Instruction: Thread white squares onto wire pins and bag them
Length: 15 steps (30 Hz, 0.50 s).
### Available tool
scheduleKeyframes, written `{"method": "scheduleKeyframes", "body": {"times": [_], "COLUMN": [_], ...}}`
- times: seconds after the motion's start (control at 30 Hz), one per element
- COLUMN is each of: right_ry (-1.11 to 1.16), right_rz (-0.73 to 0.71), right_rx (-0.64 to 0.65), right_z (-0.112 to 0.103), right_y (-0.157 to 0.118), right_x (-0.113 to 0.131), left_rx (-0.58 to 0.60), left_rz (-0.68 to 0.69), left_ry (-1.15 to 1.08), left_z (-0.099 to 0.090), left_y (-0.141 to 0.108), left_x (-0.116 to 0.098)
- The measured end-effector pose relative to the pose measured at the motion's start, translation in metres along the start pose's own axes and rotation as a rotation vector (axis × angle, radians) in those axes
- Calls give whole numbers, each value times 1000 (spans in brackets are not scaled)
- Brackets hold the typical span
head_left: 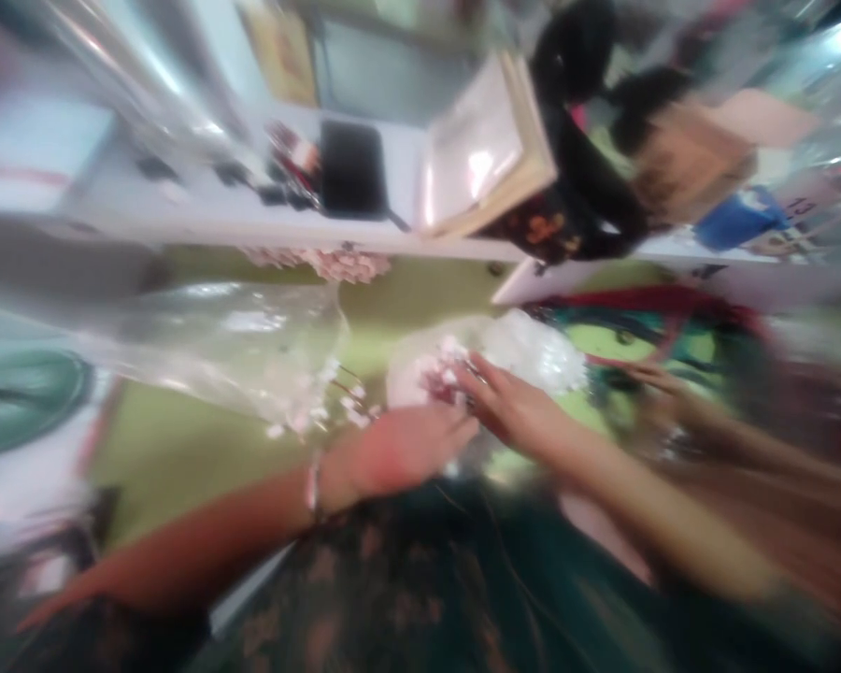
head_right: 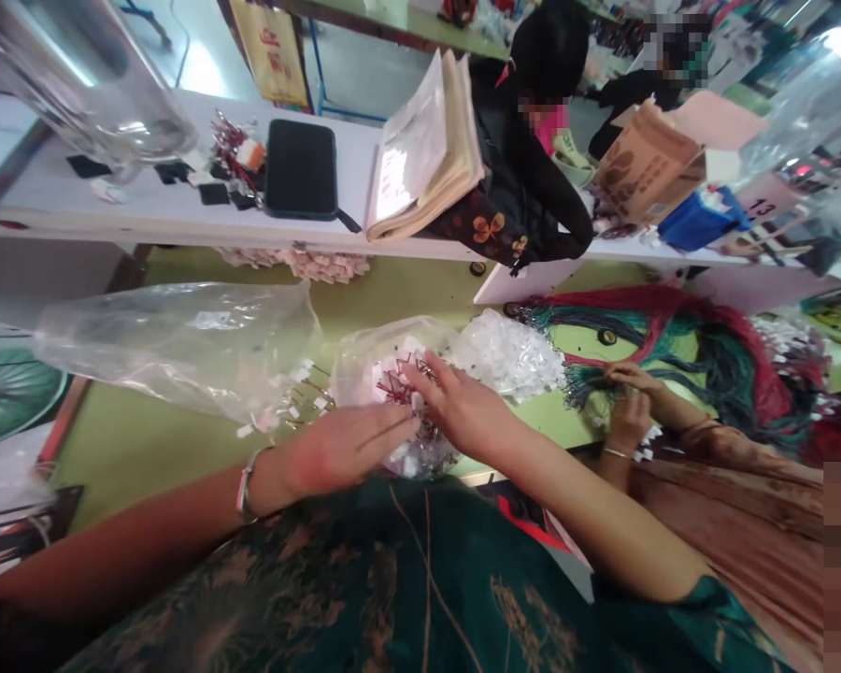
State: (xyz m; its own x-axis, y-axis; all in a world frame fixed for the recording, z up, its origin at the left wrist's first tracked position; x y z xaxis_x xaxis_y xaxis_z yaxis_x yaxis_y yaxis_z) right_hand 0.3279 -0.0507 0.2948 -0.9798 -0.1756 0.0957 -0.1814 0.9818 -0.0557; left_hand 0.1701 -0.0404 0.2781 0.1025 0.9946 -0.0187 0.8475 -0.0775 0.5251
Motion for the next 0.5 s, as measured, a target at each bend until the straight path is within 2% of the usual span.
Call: {"method": "scheduleKeyframes", "body": {"times": [0.03, 0.1, 0.2, 0.27, 0.37, 0.43, 0.5], "right_ry": [-12, -57, -163, -229, -250, -201, -192], "right_rz": [17, 62, -32, -104, -195, -289, -284], "right_rx": [-9, -25, 102, 155, 109, 86, 25], "right_z": [-4, -13, -6, 6, 9, -5, -31], "right_y": [-6, -20, -39, -45, -42, -39, -35], "right_x": [-3, -10, -13, -16, -23, -30, -44], "left_rx": [18, 134, 365, 465, 524, 531, 526], "left_rz": [-52, -229, -429, -460, -496, -507, -458], "left_ry": [57, 167, 254, 240, 106, -4, -86], "left_z": [-3, 0, 9, 12, 8, 0, -10], "left_y": [8, 17, 14, 8, 1, -1, -1], "left_x": [8, 27, 47, 53, 62, 68, 72]}}
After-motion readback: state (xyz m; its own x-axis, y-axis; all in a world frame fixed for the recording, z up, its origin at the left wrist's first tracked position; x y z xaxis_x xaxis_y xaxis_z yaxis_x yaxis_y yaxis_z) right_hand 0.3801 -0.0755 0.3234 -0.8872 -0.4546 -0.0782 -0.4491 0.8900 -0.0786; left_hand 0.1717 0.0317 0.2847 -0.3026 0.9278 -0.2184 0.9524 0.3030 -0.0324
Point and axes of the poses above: each hand's wrist, its own y-axis towards the middle knuckle, its own z-axis out of the palm, x = y × z, the point moved 5 cm from there along y, towards the middle knuckle, and after that the axes turned 13 degrees about z, right-handed, at the moved point
